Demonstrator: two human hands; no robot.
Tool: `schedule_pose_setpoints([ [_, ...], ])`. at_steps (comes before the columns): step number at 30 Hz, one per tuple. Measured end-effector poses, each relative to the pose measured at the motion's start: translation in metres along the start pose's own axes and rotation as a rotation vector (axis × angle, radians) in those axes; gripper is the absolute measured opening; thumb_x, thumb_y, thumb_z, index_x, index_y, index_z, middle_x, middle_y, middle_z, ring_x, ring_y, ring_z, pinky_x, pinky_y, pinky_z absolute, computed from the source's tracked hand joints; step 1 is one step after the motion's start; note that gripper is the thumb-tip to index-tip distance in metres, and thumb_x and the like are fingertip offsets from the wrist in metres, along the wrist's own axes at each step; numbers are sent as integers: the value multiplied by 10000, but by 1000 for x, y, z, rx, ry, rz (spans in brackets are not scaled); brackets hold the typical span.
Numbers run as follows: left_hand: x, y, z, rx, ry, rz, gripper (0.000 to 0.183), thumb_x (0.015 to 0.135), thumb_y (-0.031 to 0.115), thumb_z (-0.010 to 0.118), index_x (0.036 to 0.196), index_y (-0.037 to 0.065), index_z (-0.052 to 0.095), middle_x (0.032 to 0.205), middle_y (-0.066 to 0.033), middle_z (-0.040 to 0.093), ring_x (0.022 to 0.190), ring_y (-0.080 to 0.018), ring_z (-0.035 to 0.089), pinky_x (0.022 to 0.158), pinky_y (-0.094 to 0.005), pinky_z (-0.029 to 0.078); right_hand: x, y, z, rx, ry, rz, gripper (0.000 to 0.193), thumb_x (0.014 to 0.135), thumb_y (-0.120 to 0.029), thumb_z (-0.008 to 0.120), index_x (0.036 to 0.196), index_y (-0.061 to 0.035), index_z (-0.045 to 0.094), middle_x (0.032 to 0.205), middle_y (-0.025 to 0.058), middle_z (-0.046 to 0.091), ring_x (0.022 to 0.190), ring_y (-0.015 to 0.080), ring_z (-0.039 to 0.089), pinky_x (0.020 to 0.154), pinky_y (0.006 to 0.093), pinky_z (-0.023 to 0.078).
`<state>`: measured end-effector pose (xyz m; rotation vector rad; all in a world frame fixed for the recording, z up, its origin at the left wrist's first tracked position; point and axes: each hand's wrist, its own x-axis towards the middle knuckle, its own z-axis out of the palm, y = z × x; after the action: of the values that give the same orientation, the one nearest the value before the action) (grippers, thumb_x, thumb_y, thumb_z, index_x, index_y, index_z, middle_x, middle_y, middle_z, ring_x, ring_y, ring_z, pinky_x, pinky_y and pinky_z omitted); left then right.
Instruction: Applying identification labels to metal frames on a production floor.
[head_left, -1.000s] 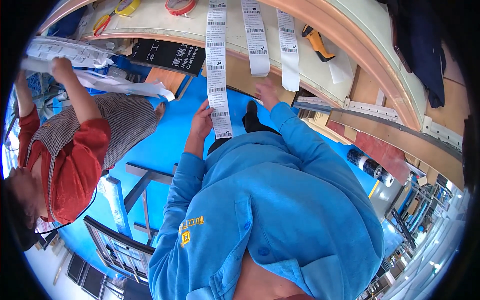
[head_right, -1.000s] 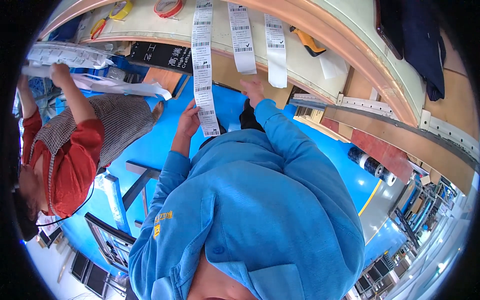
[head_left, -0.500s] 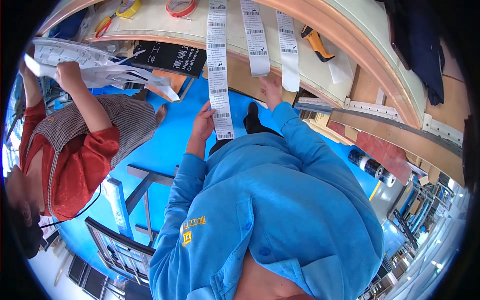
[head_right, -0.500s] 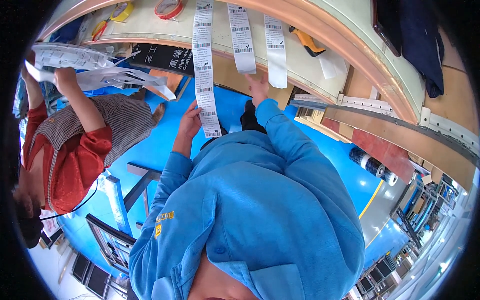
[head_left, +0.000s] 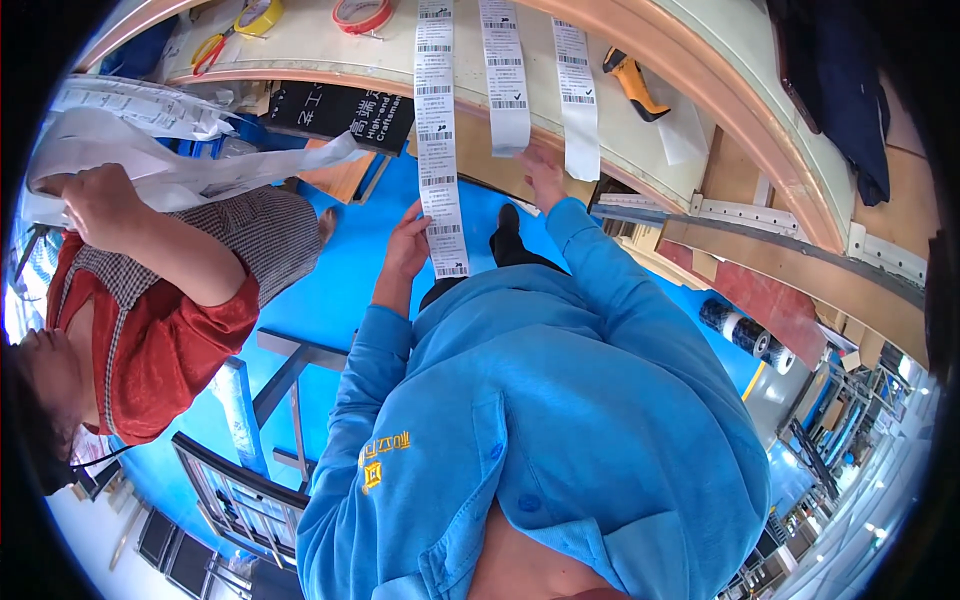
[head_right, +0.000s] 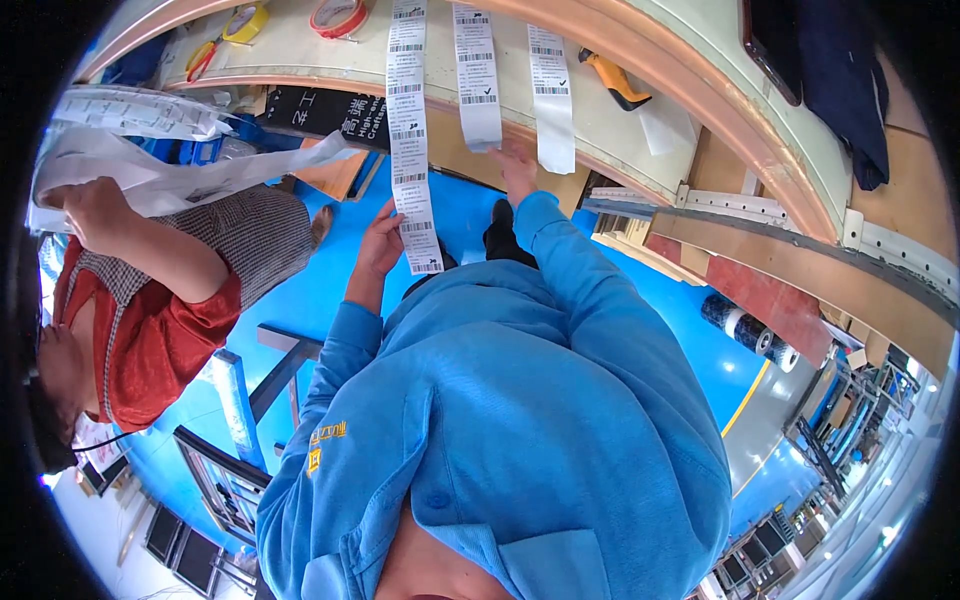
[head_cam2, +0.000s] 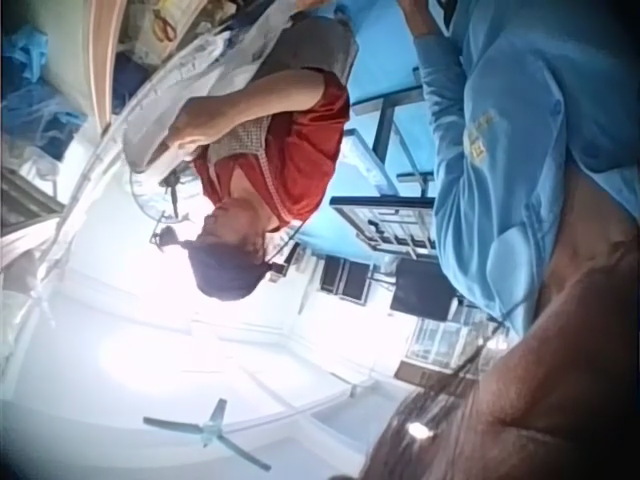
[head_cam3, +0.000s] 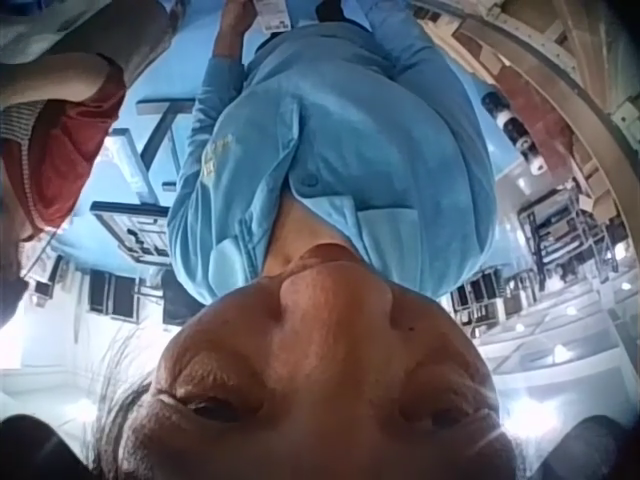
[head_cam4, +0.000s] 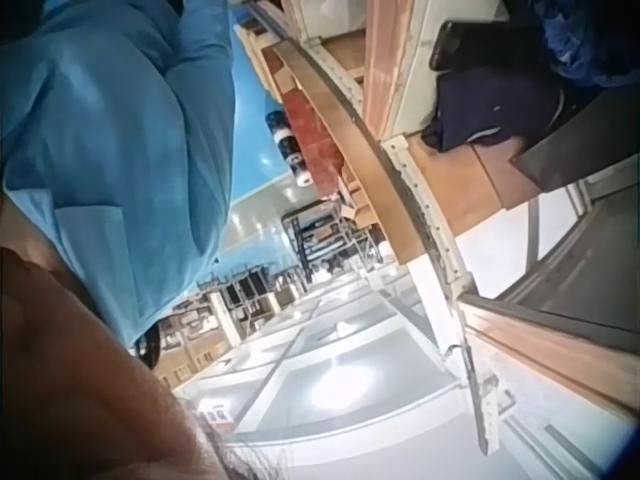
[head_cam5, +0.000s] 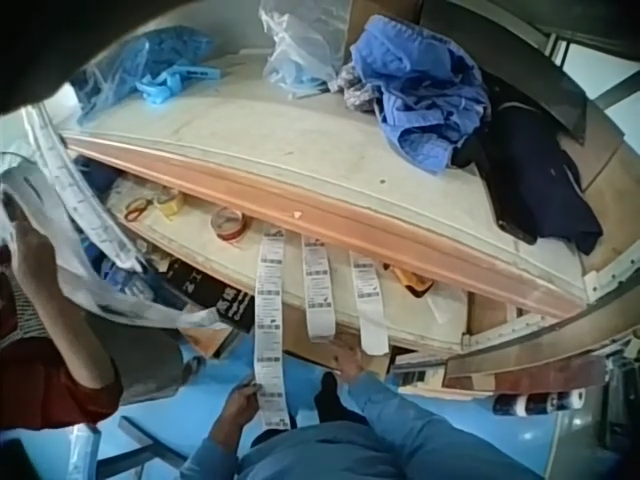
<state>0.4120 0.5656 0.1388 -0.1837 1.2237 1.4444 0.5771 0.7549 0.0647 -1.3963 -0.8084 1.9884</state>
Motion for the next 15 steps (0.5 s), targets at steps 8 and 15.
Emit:
schedule_pose_setpoints([
  [8, 6, -2, -5, -7, -55, 4, 457, 854, 12, 456, 1306, 19, 394, 1210, -153, 535, 1049, -255, 561, 888, -351, 440, -13, -8, 3, -16, 9, -2, 505, 709, -159, 707, 1171, -84, 518, 1010, 16, 560, 790, 134, 495, 631, 247, 391],
  [15, 3, -3, -4, -20, -29, 2, 455, 848, 4, 461, 1299, 23, 403, 1199, -153, 542, 1042, -257, 567, 880, -350, 447, -18, -14, 9, -29, 0, 10, 525, 687, -149, 717, 1175, -69, 539, 1040, 17, 568, 766, 132, 497, 615, 235, 388],
])
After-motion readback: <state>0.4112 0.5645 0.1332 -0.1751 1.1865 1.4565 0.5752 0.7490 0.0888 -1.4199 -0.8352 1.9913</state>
